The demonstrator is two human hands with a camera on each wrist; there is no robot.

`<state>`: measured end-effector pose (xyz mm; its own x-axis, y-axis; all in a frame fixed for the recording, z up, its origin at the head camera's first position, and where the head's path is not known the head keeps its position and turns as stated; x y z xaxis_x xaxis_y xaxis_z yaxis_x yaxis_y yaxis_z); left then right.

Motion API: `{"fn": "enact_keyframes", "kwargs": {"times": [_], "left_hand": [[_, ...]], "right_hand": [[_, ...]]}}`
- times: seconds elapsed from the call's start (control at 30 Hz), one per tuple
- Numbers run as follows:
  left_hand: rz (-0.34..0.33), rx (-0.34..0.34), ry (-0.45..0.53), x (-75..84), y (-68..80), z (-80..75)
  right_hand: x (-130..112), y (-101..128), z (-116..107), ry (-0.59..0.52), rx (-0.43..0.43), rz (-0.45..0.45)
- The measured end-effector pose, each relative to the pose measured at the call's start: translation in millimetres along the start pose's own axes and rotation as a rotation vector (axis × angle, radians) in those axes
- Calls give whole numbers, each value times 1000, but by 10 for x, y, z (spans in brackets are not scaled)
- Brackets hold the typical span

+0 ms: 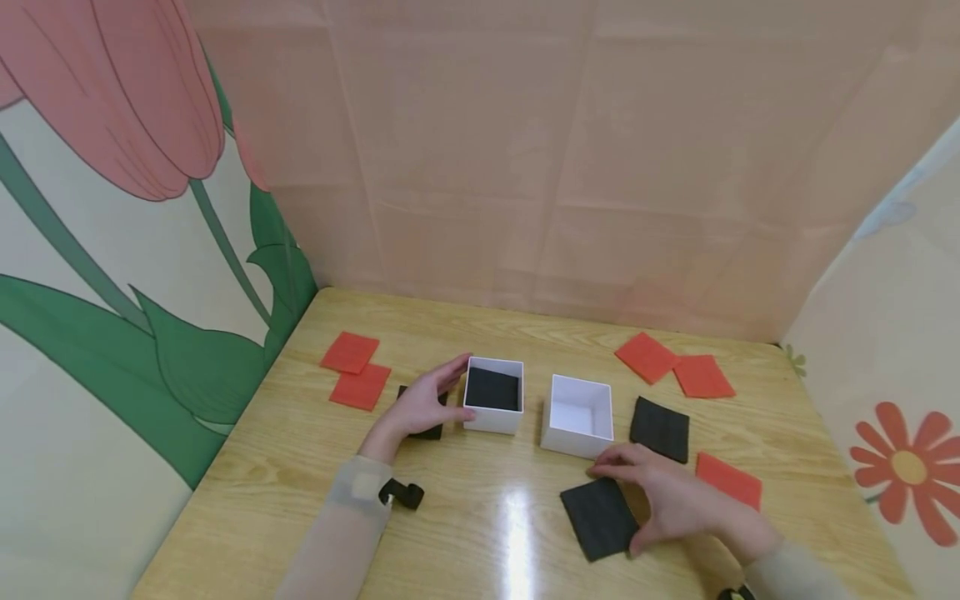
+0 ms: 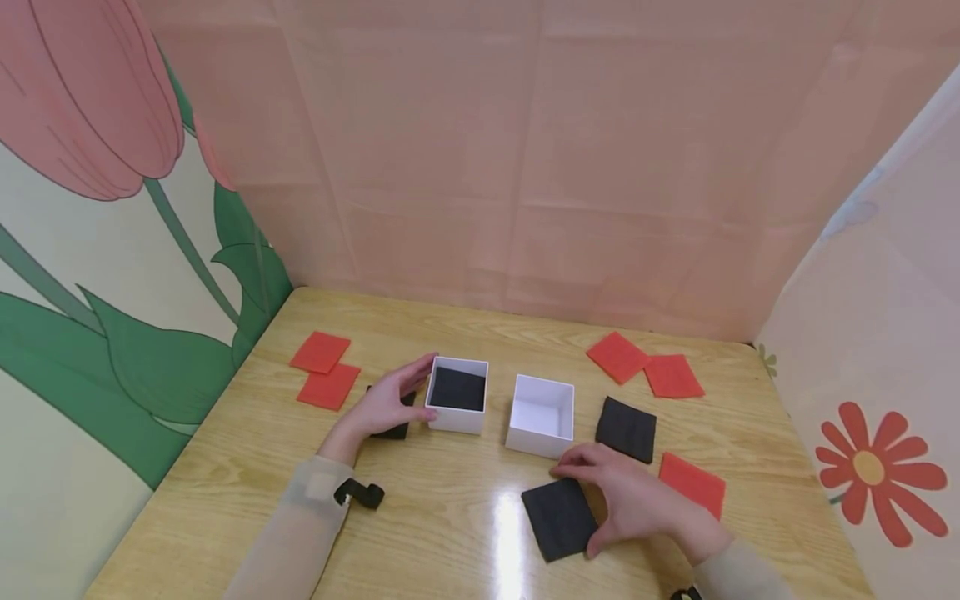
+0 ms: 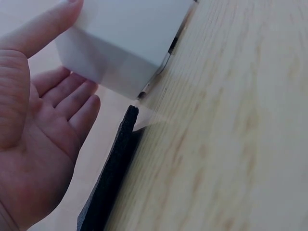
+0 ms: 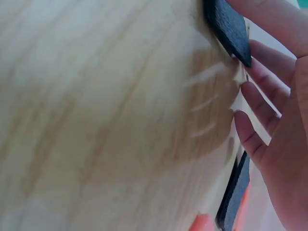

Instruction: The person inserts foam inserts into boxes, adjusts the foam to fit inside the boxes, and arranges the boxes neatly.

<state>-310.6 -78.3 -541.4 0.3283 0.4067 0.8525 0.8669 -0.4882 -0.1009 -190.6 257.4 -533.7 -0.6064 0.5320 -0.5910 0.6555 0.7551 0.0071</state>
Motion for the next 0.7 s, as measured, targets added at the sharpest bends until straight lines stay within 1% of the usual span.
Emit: {"fn": "enact_keyframes", "kwargs": {"times": [0.13, 0.3, 0.47, 0.7], "left_hand": [[1, -1, 7, -4, 2, -2], [-2, 2, 9, -7, 14, -5], [2, 5, 11, -7, 15, -1], [-3, 2, 4, -2, 2, 6]], "right_hand": [[-36, -1, 27, 28, 16, -19], [-33, 3, 53, 49, 10, -11], [-42, -4, 46, 72, 17, -26], [-26, 23, 44, 123, 20, 1]]}}
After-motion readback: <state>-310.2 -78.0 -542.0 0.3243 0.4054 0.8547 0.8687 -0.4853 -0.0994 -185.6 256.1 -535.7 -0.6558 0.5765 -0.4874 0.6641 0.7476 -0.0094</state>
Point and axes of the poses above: each hand's wrist, its own y-axis away from the middle knuckle, its own z-axis out of the palm, x = y × z, the point moved 9 cm from there along -y, towards the middle knuckle, and after that the axes turned 9 degrees about -y, right-handed, at the moved point
